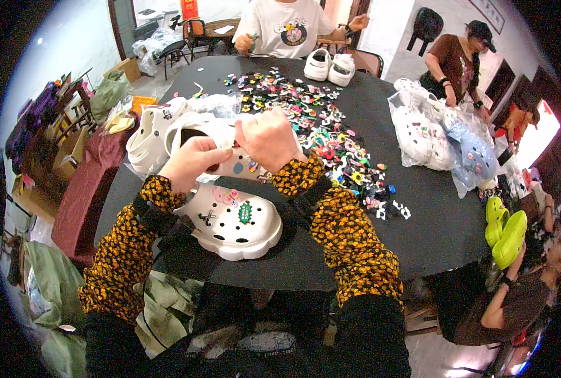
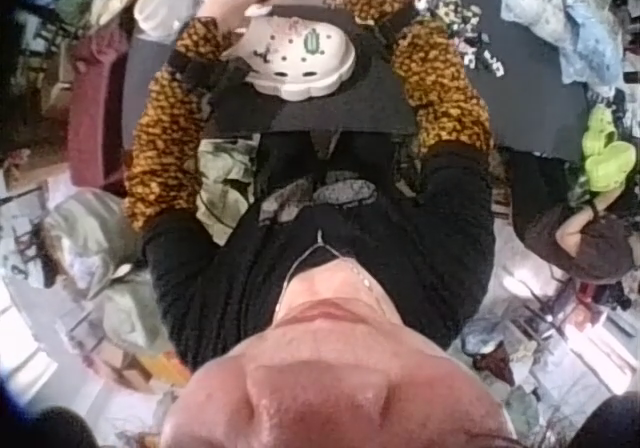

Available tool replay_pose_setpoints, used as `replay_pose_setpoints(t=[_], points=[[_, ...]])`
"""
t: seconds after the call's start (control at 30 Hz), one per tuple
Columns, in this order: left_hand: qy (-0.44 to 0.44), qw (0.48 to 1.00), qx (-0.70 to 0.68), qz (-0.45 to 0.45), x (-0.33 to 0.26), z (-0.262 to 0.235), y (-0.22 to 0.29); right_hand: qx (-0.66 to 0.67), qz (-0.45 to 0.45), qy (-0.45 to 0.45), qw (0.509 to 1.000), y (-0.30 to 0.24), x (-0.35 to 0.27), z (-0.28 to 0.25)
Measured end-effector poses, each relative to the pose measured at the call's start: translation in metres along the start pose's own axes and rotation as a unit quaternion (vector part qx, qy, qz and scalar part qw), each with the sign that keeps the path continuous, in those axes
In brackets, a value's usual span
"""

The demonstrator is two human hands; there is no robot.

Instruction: Insert decorative charms into the holes of plastic clogs.

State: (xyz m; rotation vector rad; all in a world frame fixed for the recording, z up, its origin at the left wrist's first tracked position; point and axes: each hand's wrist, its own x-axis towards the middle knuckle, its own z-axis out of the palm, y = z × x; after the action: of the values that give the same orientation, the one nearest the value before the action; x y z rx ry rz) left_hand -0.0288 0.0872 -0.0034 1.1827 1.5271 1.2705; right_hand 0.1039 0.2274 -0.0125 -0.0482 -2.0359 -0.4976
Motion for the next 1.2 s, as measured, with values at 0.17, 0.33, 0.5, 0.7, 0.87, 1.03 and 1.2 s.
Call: replay_pose_setpoints(t=[0.17, 0.33, 0.5, 0.7, 0.87, 1.03, 1.2], points=[[0.083, 0.986, 0.010, 0.145, -0.018, 0.024, 0.027, -0.024, 0.016, 0.014, 0.999, -0.006, 0.032, -0.035], [0.238, 0.930, 0.136, 0.244, -0.032, 0.036, 0.020, -0.010, 0.093, -0.009, 0.996, -0.030, 0.039, -0.047], [0.266, 0.923, 0.159, 0.231, -0.039, 0.042, 0.022, -0.010, 0.052, -0.014, 0.998, -0.028, 0.036, -0.048], [0.239, 0.950, 0.053, 0.194, -0.028, 0.045, 0.011, 0.006, 0.005, 0.053, 0.999, -0.019, 0.028, -0.042], [0.199, 0.968, -0.024, 0.151, -0.022, 0.041, 0.002, 0.013, 0.007, 0.062, 0.998, -0.020, 0.023, -0.039], [0.174, 0.973, -0.095, 0.123, -0.021, 0.042, 0.003, 0.044, 0.001, 0.079, 0.996, -0.019, 0.022, -0.039], [0.131, 0.981, -0.069, 0.129, -0.030, 0.038, 0.006, 0.082, 0.045, 0.037, 0.995, -0.019, 0.015, -0.035]])
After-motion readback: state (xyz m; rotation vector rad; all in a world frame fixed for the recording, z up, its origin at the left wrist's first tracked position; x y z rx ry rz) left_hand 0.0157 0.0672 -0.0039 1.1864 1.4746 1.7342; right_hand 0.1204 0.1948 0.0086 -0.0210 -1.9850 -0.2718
